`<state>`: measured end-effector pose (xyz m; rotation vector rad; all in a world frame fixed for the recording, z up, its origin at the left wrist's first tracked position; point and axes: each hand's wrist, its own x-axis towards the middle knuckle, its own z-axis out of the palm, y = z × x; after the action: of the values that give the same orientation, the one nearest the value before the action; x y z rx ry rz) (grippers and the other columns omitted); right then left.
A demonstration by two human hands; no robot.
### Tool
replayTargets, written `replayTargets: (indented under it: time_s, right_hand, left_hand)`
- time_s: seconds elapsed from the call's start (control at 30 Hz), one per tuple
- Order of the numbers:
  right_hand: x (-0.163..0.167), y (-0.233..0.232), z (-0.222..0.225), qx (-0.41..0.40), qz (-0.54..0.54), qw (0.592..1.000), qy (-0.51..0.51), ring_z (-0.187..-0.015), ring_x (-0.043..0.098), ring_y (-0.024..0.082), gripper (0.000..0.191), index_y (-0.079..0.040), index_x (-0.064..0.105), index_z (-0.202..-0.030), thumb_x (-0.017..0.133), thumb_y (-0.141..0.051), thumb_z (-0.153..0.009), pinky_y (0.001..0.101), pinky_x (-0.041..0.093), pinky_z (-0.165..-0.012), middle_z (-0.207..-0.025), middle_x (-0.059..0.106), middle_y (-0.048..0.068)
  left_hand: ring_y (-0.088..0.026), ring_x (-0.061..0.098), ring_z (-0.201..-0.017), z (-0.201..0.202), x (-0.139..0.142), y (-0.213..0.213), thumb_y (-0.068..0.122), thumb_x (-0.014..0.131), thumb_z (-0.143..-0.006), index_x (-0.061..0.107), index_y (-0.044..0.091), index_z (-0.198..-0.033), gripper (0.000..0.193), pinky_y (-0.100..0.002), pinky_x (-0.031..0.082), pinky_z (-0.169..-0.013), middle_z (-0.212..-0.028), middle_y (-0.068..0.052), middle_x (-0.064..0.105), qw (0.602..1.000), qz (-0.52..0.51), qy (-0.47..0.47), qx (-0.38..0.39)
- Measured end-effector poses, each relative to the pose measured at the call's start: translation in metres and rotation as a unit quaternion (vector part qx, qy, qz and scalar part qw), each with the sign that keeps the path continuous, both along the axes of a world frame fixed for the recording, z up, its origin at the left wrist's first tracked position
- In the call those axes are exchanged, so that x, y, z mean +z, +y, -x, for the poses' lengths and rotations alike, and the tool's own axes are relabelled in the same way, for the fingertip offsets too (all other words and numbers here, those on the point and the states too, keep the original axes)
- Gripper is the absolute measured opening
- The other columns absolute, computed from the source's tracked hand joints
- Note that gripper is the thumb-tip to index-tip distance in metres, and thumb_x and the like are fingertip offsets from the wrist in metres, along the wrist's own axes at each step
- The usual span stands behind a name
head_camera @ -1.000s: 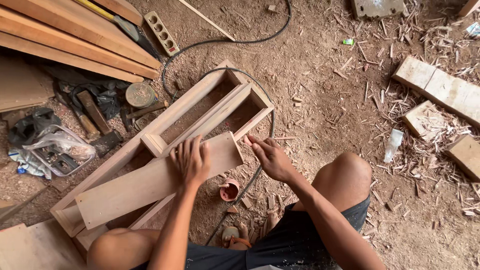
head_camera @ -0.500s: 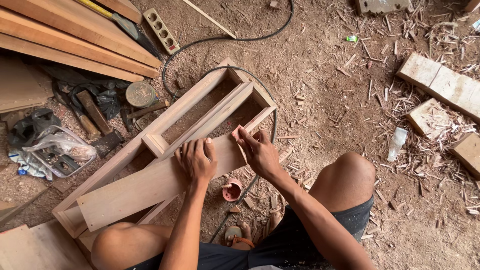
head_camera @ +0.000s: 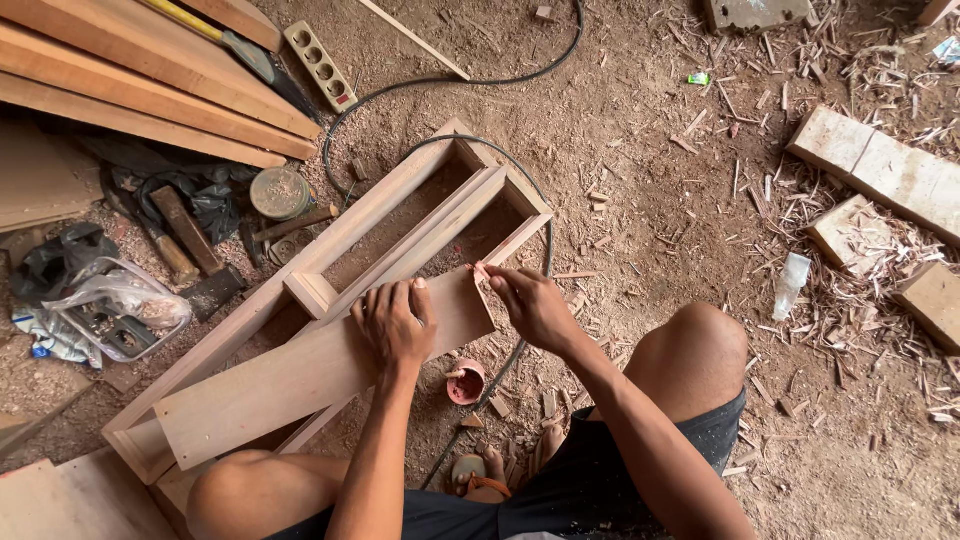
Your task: The person sits on the floor and uses a small stick to scoop reddish filler from a container, then applies it to gaps and nail holes on a wooden frame. They repeatedly dip the stick and spread the filler along the edges and joints of the frame.
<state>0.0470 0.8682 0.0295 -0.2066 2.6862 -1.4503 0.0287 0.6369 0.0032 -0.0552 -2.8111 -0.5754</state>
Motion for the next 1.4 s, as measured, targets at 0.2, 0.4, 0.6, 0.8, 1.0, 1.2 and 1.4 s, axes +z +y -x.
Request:
replayTargets:
  time_s: [0.2, 0.4, 0.6, 0.8, 1.0, 1.2, 1.4]
  right_hand:
    - [0.000, 0.000, 0.007, 0.027, -0.018, 0.999, -0.012, -0.066, 0.069, 0.024, 0.047, -0.006, 0.070, -0.123, 0.040, -0.039, -0.108, 0.0365, 0.060, -0.056, -0.099, 0.073, 0.018]
    - [0.026, 0.006, -0.005, 0.108, -0.119, 0.986, -0.045, -0.062, 0.066, 0.027, 0.042, -0.013, 0.073, -0.121, 0.042, -0.036, -0.103, 0.0391, 0.058, -0.051, -0.094, 0.073, 0.016]
    - [0.026, 0.027, -0.007, 0.128, 0.016, 0.989, 0.071, -0.067, 0.069, 0.018, 0.041, -0.006, 0.072, -0.116, 0.043, -0.034, -0.110, 0.0354, 0.060, -0.055, -0.093, 0.076, 0.015]
    - [0.015, 0.020, -0.008, 0.074, -0.016, 0.993, -0.085, -0.050, 0.060, 0.022, 0.044, -0.003, 0.071, -0.116, 0.041, -0.034, -0.106, 0.0392, 0.054, -0.049, -0.071, 0.072, 0.018]
    - [0.018, 0.007, -0.020, 0.034, -0.002, 0.999, -0.013, -0.058, 0.062, 0.021, 0.042, -0.004, 0.069, -0.125, 0.045, -0.033, -0.106, 0.0373, 0.056, -0.049, -0.087, 0.068, 0.016]
    - [0.027, -0.012, -0.050, 0.012, -0.045, 0.999, 0.013, -0.063, 0.063, 0.023, 0.040, -0.010, 0.070, -0.129, 0.045, -0.027, -0.104, 0.0356, 0.058, -0.050, -0.097, 0.065, 0.018]
    - [0.026, -0.002, -0.052, 0.051, -0.008, 0.998, 0.030, -0.063, 0.066, 0.022, 0.039, -0.009, 0.067, -0.128, 0.046, -0.032, -0.105, 0.0343, 0.062, -0.052, -0.095, 0.068, 0.016]
  left_hand:
    - [-0.024, 0.061, -0.081, -0.007, -0.005, -0.003, 0.040, 0.043, -0.105, 0.069, 0.014, -0.087, 0.041, -0.048, 0.034, -0.096, -0.087, -0.006, 0.070, 0.999, -0.002, 0.039, -0.005]
    - [-0.024, 0.061, -0.077, -0.007, -0.006, -0.004, 0.041, 0.043, -0.103, 0.068, 0.014, -0.083, 0.042, -0.049, 0.035, -0.096, -0.082, -0.005, 0.070, 1.000, 0.004, 0.004, 0.001]
    - [-0.024, 0.061, -0.079, -0.007, -0.006, 0.001, 0.042, 0.041, -0.105, 0.068, 0.016, -0.084, 0.042, -0.048, 0.035, -0.096, -0.083, -0.005, 0.070, 1.000, 0.005, 0.023, 0.001]
    - [-0.024, 0.061, -0.079, -0.009, 0.000, 0.005, 0.042, 0.043, -0.104, 0.068, 0.016, -0.083, 0.042, -0.047, 0.035, -0.097, -0.082, -0.004, 0.070, 1.000, 0.003, 0.017, 0.007]
    - [-0.024, 0.062, -0.081, -0.009, 0.005, 0.006, 0.041, 0.045, -0.104, 0.070, 0.016, -0.084, 0.041, -0.046, 0.035, -0.097, -0.083, -0.005, 0.071, 1.000, -0.001, 0.029, 0.007]
    - [-0.024, 0.062, -0.084, -0.013, 0.003, 0.007, 0.039, 0.045, -0.105, 0.071, 0.014, -0.088, 0.040, -0.046, 0.035, -0.097, -0.087, -0.006, 0.071, 0.999, 0.003, 0.032, 0.003]
    - [-0.024, 0.063, -0.085, -0.011, -0.001, 0.002, 0.040, 0.046, -0.104, 0.071, 0.015, -0.088, 0.039, -0.046, 0.035, -0.097, -0.089, -0.006, 0.072, 0.999, -0.002, 0.053, -0.004]
